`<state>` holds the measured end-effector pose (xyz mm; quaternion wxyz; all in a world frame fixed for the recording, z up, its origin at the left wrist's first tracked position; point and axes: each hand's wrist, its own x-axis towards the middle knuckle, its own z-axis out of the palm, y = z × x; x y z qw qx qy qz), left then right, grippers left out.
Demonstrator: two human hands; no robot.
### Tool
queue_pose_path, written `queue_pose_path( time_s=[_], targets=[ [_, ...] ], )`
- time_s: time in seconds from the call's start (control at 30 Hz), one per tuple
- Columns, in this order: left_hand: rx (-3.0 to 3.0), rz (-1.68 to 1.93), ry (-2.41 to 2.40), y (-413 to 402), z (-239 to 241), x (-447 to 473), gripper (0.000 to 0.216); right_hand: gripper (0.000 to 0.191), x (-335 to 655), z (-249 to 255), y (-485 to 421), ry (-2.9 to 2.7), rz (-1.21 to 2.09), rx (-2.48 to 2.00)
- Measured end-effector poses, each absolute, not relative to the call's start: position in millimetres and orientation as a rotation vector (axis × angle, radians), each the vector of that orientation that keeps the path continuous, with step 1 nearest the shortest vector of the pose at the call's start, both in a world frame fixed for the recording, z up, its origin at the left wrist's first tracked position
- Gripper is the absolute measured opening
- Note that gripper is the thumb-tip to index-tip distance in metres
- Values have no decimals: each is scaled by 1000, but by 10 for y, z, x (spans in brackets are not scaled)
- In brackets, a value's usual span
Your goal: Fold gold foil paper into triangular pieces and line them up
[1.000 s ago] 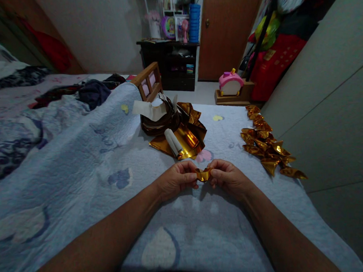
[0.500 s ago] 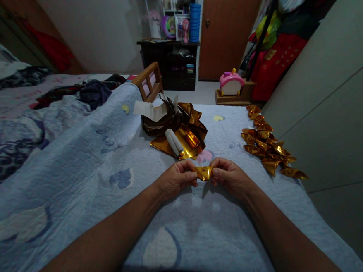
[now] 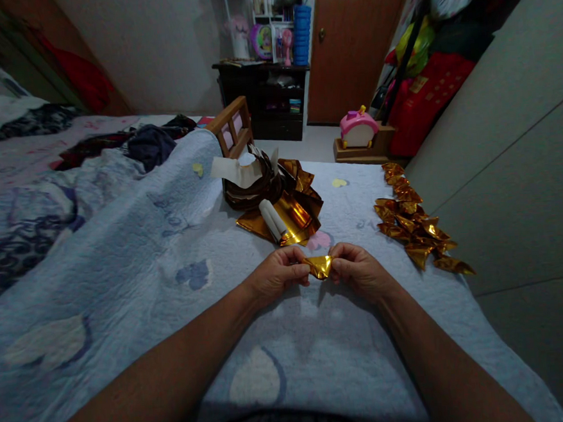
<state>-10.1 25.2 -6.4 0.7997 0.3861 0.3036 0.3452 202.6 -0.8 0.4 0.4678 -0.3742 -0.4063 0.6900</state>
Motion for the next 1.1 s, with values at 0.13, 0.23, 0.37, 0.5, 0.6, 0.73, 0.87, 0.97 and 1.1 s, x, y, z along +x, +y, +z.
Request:
queue_pose_path(
  time_s=[0.13, 0.23, 0.37, 0.5, 0.6, 0.73, 0.87, 0.97, 1.1],
  targets=[
    [852, 753, 660, 257, -58, -100, 42, 32, 2025, 1, 3, -981, 1689, -908],
    [872, 750, 664, 256, -49, -102, 41, 32, 2028, -7, 5, -967, 1702, -899],
    [892, 753, 667, 256, -53, -97, 41, 30, 2035, -22, 5, -961, 1711, -888],
    [912, 752, 663, 261, -51, -107, 41, 29, 2039, -20, 4, -987, 1695, -888],
    [955, 743, 672, 268, -20, -137, 40, 28, 2034, -4, 1, -1000, 1682, -909],
    [1174, 836, 712, 260, 57, -182, 27, 33, 2022, 19, 3, -973, 1684, -935],
    [1785, 1056, 785, 217, 105, -195, 5, 35, 2008, 51, -1, -951, 1676, -951],
    [2058, 1098, 796, 178, 81, -185, 11, 34, 2005, 61, -9, -958, 1633, -980],
    [2229, 1060, 760, 148, 44, -164, 17, 29, 2018, 33, -6, -995, 1550, -1036]
  ],
)
